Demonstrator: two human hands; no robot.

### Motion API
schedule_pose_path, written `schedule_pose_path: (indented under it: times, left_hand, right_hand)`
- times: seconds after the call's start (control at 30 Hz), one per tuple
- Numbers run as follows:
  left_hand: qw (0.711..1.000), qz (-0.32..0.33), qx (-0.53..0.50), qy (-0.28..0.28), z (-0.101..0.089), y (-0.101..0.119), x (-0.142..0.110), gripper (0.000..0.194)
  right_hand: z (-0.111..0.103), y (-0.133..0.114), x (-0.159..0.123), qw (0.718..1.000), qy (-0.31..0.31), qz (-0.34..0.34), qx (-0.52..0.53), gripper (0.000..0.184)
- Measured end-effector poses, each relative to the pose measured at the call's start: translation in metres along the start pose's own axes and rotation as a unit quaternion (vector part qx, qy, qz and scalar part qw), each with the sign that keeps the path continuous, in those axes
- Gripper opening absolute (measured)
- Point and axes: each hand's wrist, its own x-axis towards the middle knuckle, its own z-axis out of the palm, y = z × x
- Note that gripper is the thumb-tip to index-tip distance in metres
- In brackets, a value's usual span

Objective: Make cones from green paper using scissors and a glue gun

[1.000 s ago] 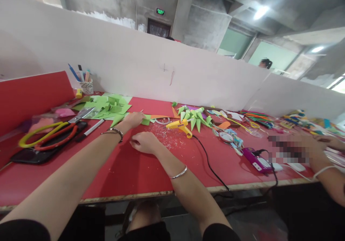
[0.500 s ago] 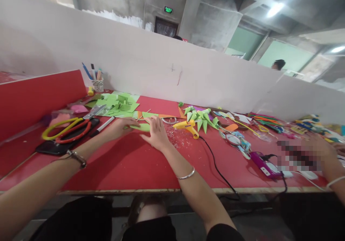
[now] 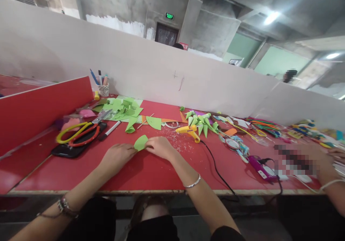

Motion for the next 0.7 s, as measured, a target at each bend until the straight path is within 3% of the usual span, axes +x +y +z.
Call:
schedule_pose_path:
  times: [0.13,0.23,0.4,0.53,0.7]
  left_hand:
    - [1.000,0.006,0.003,-0.017,0.001,0.020,-0.007,0.027]
    - [0.999,0.035,-0.022,-0.017,0.004,0.030,-0.016,0.028]
    - [0.995,0.092,-0.035,-0.004,0.002,0.039,-0.028,0.023]
    - [0.995,0.056,-0.085,-0.011,0.003,0.041,-0.025,0.021]
    - [0.989,-0.012,-0.142,-0.027,0.009,0.040,-0.017,0.021]
  right_hand:
    - [-0.003,-0.008,-0.028,1.000,-0.020,0.004,-0.008,0.020]
    - [-0.001,-0.020,-0.055,1.000,0.000,0.005,-0.006,0.021]
    - [0.010,-0.040,-0.092,0.984,0.082,0.114,0.106,0.021]
    - [0.021,-0.045,-0.103,0.949,0.159,0.182,0.200,0.019]
    - [0.026,-0.047,-0.100,0.928,0.210,0.219,0.216,0.015]
